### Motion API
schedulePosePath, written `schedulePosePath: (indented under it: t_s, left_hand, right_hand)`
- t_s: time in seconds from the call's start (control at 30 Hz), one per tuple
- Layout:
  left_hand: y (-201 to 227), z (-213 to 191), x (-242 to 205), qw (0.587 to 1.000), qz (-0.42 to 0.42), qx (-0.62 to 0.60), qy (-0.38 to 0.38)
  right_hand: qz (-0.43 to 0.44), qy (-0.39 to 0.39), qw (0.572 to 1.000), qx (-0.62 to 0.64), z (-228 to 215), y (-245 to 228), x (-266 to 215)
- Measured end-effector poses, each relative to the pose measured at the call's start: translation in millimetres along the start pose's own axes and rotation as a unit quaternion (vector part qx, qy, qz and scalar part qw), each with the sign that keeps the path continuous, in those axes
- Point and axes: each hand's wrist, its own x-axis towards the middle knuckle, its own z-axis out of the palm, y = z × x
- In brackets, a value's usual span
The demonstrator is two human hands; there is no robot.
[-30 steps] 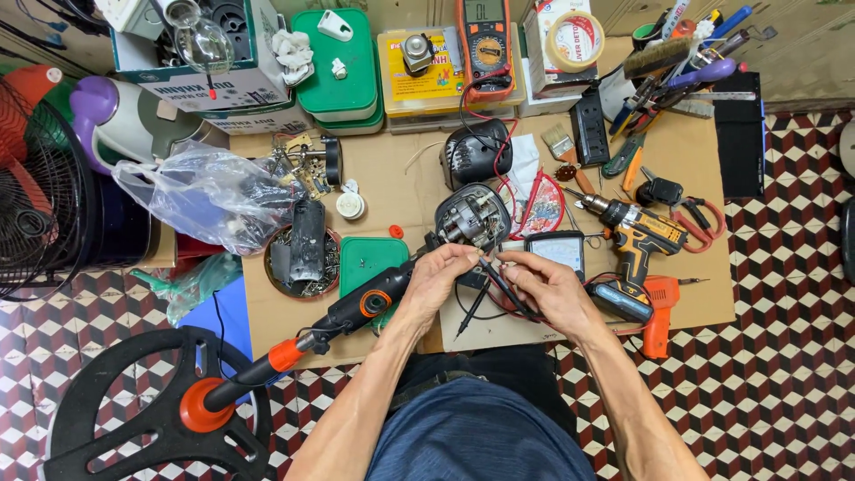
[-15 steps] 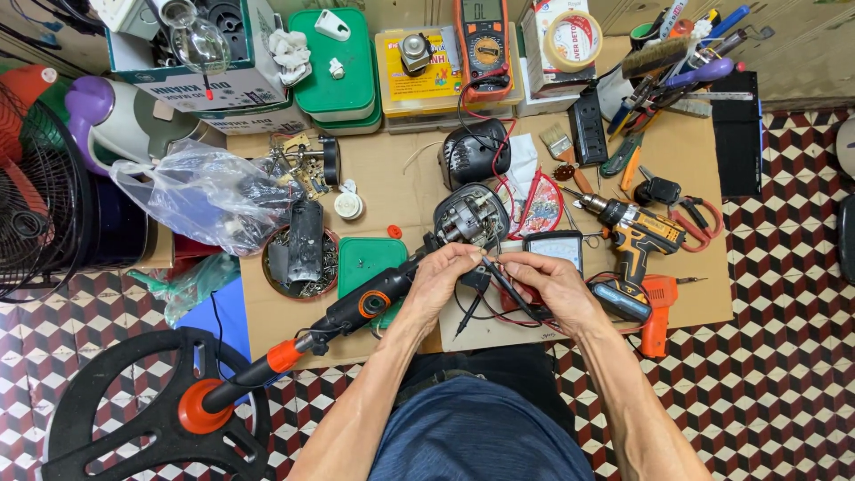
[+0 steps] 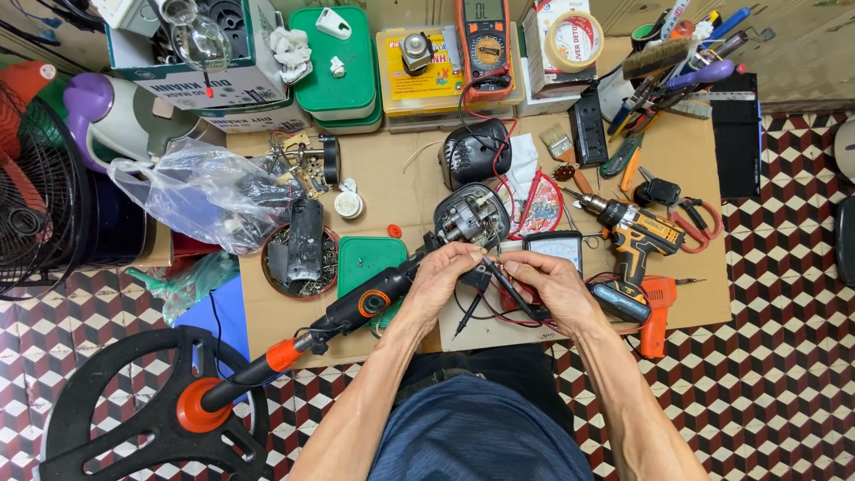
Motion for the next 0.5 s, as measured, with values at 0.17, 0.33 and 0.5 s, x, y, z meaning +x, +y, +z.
schedulePosePath:
  t_s: [0.17,0.33,0.5]
  left_hand:
    - [-7,-3,1,1.000,0.011,-0.003,-0.014]
    - [-3,-2,3,0.999,0.018,0.026,-0.005]
    - [-11,-7,9,0.999,0.022,0.033,0.010]
  right_hand:
    - [0.019,0.015,1.000,0.021,5,3,0]
    - [0.012,0.040,0.999,-0.006,-2,18,12]
    - [0.012,0.050,0.999,0.013,3,17,12]
